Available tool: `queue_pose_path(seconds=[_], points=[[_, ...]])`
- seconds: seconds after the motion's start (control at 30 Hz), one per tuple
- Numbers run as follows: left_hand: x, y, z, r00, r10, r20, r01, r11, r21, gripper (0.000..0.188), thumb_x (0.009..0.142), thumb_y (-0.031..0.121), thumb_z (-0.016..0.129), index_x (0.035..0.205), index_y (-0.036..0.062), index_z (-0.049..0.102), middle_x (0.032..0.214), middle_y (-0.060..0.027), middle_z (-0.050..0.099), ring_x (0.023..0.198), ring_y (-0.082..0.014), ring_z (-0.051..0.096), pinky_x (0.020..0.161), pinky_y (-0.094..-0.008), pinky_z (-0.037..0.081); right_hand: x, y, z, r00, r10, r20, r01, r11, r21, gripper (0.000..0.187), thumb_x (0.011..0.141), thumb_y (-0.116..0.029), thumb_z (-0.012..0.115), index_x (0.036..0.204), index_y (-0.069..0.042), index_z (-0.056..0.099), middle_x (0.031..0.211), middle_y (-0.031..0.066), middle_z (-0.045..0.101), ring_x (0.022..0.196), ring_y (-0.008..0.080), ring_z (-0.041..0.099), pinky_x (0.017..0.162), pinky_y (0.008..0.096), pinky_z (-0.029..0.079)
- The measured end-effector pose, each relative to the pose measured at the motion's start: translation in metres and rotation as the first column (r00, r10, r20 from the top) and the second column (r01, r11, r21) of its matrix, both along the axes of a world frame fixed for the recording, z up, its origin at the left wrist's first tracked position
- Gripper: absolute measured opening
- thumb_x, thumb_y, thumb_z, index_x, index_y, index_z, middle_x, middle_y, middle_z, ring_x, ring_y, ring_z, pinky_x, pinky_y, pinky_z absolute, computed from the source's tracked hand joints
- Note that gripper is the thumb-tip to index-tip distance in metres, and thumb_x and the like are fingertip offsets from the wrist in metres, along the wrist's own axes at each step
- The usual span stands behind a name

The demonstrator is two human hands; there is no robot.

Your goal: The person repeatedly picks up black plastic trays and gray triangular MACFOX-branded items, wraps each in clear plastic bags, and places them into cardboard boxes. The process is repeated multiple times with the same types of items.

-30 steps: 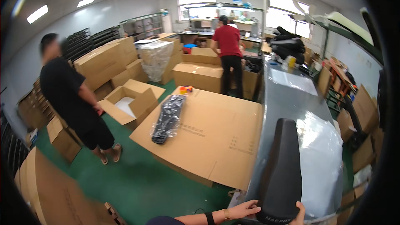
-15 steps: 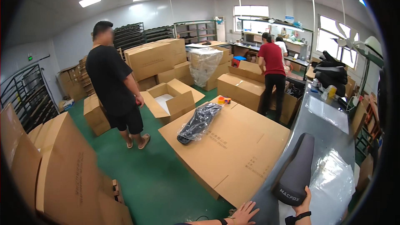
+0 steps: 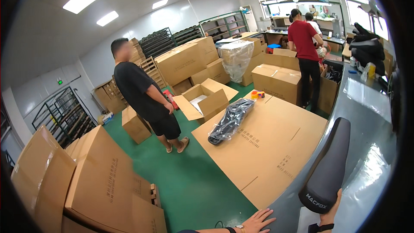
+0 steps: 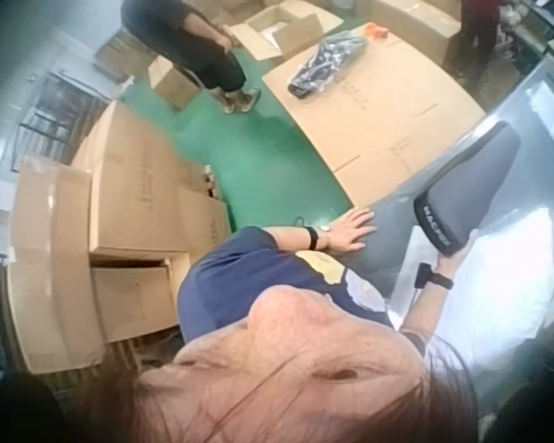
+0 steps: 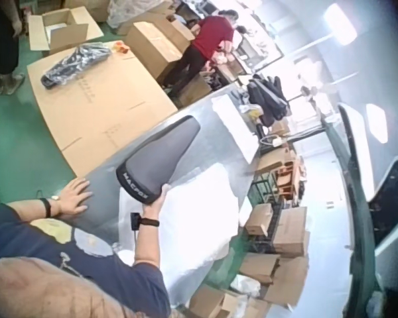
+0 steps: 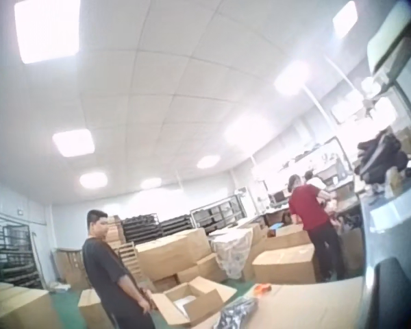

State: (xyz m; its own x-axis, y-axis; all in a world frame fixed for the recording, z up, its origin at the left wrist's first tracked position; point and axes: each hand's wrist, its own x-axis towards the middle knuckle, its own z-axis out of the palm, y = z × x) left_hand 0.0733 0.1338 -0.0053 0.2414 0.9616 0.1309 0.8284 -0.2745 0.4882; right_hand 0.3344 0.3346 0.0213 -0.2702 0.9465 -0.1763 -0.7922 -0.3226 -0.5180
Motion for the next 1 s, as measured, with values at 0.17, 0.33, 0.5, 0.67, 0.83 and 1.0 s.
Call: queue_pose_path(seconds=[0.17, 0.33, 0.5, 0.67, 0.83, 1.0], points=[[0.0, 0.003, -0.007, 1.0, -0.006, 0.0, 0.006, 1.0, 0.017, 0.057, 0.079, 0.037, 0.06, 0.128, 0.0105, 0.05, 0.142, -0.0243, 0.033, 0.133, -0.0415, 0.026, 0.11, -0.0538, 0.022, -0.002, -0.001, 0.001, 0.999, -0.009, -0.039, 0.009, 1.0, -0.009, 0.058, 0.092, -0.05, 0.049, 0.125, -0.002, 0.051, 0.121, 0.0095, 0.058, 0.107, 0.024, 0.057, 0.095, 0.0375, 0.045], [0.002, 0.005, -0.012, 1.0, -0.016, 0.027, 0.014, 0.997, 0.069, 0.058, 0.077, 0.036, 0.061, 0.128, 0.0107, 0.051, 0.142, -0.0237, 0.033, 0.133, -0.0413, 0.026, 0.109, -0.054, 0.022, -0.004, -0.002, 0.01, 1.0, -0.005, -0.014, 0.005, 1.0, 0.009, 0.058, 0.093, -0.05, 0.047, 0.126, -0.002, 0.05, 0.122, 0.0096, 0.057, 0.108, 0.0239, 0.057, 0.094, 0.0372, 0.045], [0.001, 0.005, -0.009, 1.0, -0.006, 0.027, 0.005, 1.0, 0.019, 0.058, 0.077, 0.035, 0.061, 0.128, 0.0109, 0.05, 0.143, -0.0237, 0.031, 0.134, -0.0409, 0.025, 0.109, -0.0544, 0.022, -0.003, -0.002, 0.006, 1.0, -0.008, -0.004, 0.008, 1.0, 0.003, 0.057, 0.094, -0.049, 0.046, 0.126, -0.002, 0.05, 0.122, 0.0093, 0.058, 0.108, 0.0237, 0.057, 0.095, 0.0368, 0.045], [0.0, 0.005, -0.013, 0.999, -0.01, 0.048, 0.009, 1.0, 0.018, 0.059, 0.077, 0.035, 0.061, 0.13, 0.0112, 0.049, 0.144, -0.0237, 0.03, 0.134, -0.0409, 0.024, 0.109, -0.0543, 0.022, -0.005, -0.002, 0.009, 1.0, 0.002, -0.03, -0.003, 1.0, -0.01, 0.056, 0.094, -0.048, 0.046, 0.126, -0.002, 0.051, 0.122, 0.0093, 0.058, 0.108, 0.0235, 0.057, 0.095, 0.0364, 0.044], [0.0, 0.002, -0.02, 0.998, -0.005, 0.066, 0.004, 1.0, 0.011, 0.058, 0.078, 0.035, 0.06, 0.13, 0.0112, 0.049, 0.144, -0.0239, 0.03, 0.134, -0.0414, 0.024, 0.109, -0.0552, 0.022, -0.004, 0.001, -0.002, 0.999, -0.045, -0.031, 0.044, 0.999, -0.011, 0.057, 0.093, -0.048, 0.047, 0.125, -0.002, 0.051, 0.122, 0.0106, 0.058, 0.107, 0.0253, 0.058, 0.096, 0.0377, 0.045], [0.0, 0.003, -0.013, 0.999, -0.012, 0.05, 0.011, 1.0, 0.018, 0.057, 0.078, 0.034, 0.06, 0.129, 0.0113, 0.05, 0.143, -0.0242, 0.03, 0.134, -0.0416, 0.025, 0.108, -0.0556, 0.022, -0.001, 0.002, -0.006, 0.998, -0.056, -0.039, 0.055, 0.998, -0.033, 0.057, 0.093, -0.049, 0.046, 0.125, -0.002, 0.052, 0.122, 0.0113, 0.059, 0.107, 0.0266, 0.058, 0.096, 0.0385, 0.046]])
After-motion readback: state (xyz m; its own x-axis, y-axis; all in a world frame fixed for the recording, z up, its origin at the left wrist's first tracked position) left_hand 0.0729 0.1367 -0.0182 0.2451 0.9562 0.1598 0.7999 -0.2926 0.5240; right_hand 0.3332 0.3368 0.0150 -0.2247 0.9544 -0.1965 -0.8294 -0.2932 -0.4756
